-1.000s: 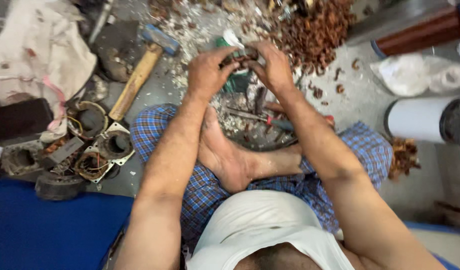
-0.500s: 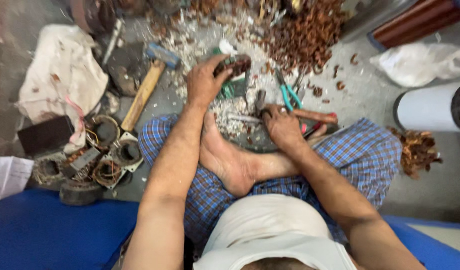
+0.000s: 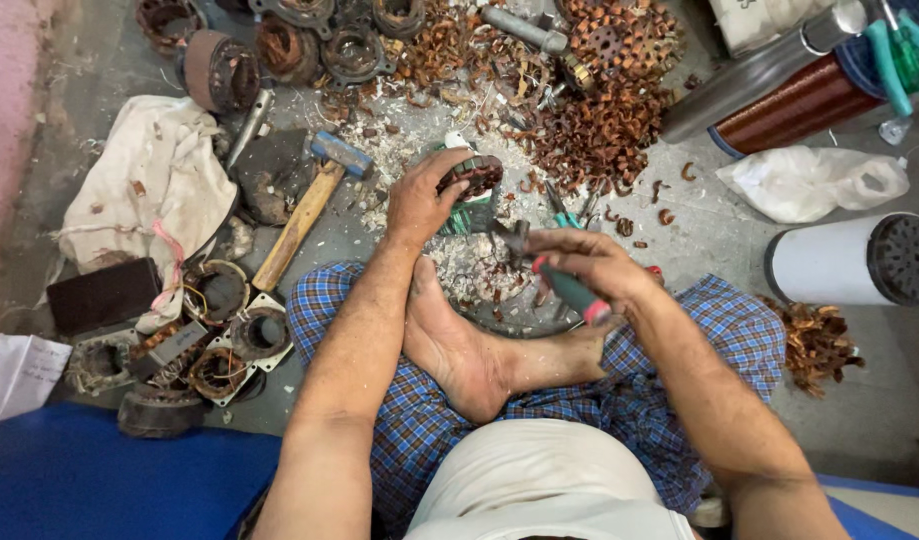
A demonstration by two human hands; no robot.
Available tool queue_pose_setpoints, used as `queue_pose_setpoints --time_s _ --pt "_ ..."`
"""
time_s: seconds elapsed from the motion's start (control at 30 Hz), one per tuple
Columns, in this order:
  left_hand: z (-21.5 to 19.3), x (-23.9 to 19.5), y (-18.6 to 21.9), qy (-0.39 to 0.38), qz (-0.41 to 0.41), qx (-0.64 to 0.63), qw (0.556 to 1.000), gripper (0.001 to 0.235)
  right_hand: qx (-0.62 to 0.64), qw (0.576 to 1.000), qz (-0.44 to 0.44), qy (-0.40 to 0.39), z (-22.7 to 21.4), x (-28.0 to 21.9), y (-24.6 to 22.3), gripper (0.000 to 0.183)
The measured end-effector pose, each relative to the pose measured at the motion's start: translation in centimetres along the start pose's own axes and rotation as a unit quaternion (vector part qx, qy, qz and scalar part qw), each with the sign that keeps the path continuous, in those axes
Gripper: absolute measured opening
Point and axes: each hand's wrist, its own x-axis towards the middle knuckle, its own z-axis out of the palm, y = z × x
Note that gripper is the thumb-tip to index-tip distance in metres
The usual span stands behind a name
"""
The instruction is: The person uses a hammer and a punch to knock copper coils out of motor stators, then uses pliers to pull remaining copper wiring from a stator core while working on the floor surrounded by motor parts and copper scrap.
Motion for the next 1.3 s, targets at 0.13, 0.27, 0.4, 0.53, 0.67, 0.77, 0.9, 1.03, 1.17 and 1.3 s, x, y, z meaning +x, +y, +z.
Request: queue_pose_setpoints --time_s 0.13,0.27,0.4,0.53,0.67,0.77,0.9,1.03,1.17,1.3 --pt "0.2 -0.2 -0.3 -0.005 -0.023 0.008 1.0 0.045 0.198 0.979 -0.051 0.014 0.8 0.9 -0.1 0.047" --pt "0.4 0.1 -0.6 -0.001 -0.012 0.02 1.0 0.046 0.006 0.984 -0.068 0.162 2.0 3.2 0.1 0.05" --pt "0.4 0.2 -0.8 -0.029 -0.045 0.034 0.998 0.046 -0.224 0.951 -0.097 0.191 2.6 5.0 0.3 0.038" --pt "0.5 0.2 -0.6 -0.012 -0.038 0.027 0.999 0.046 -0.336 0.906 -0.186 0.176 2.4 4.5 -0.8 0.041" --pt "0.4 0.0 -0.5 -0.012 -0.036 0.023 0.999 0.046 -0.333 0.857 -0.322 0.224 2.4 3.2 -4.0 0.043" --pt "0.2 0.0 -0.5 -0.018 -0.037 0.016 0.999 0.047 -0.206 0.895 -0.324 0.226 2.5 2.7 -7.1 0.038" --pt "0.1 0.2 -0.1 -0.002 -0.032 0.015 0.999 0.047 -0.059 0.913 -0.361 0.183 3.7 3.2 -10.3 0.037" --pt "0.2 -0.1 -0.2 -0.02 -0.05 0.001 0.999 0.049 0.03 0.92 -0.366 0.134 4.3 4.0 -10.8 0.047" --pt "0.5 0.2 -0.6 -0.019 -0.041 -0.003 0.999 0.051 0.04 0.904 -0.4 0.145 3.8 5.0 -9.9 0.044" --pt "0.9 0.2 -1.0 -0.007 -0.029 0.0 1.0 0.052 -0.039 0.875 -0.449 0.179 3.3 5.9 -9.3 0.043"
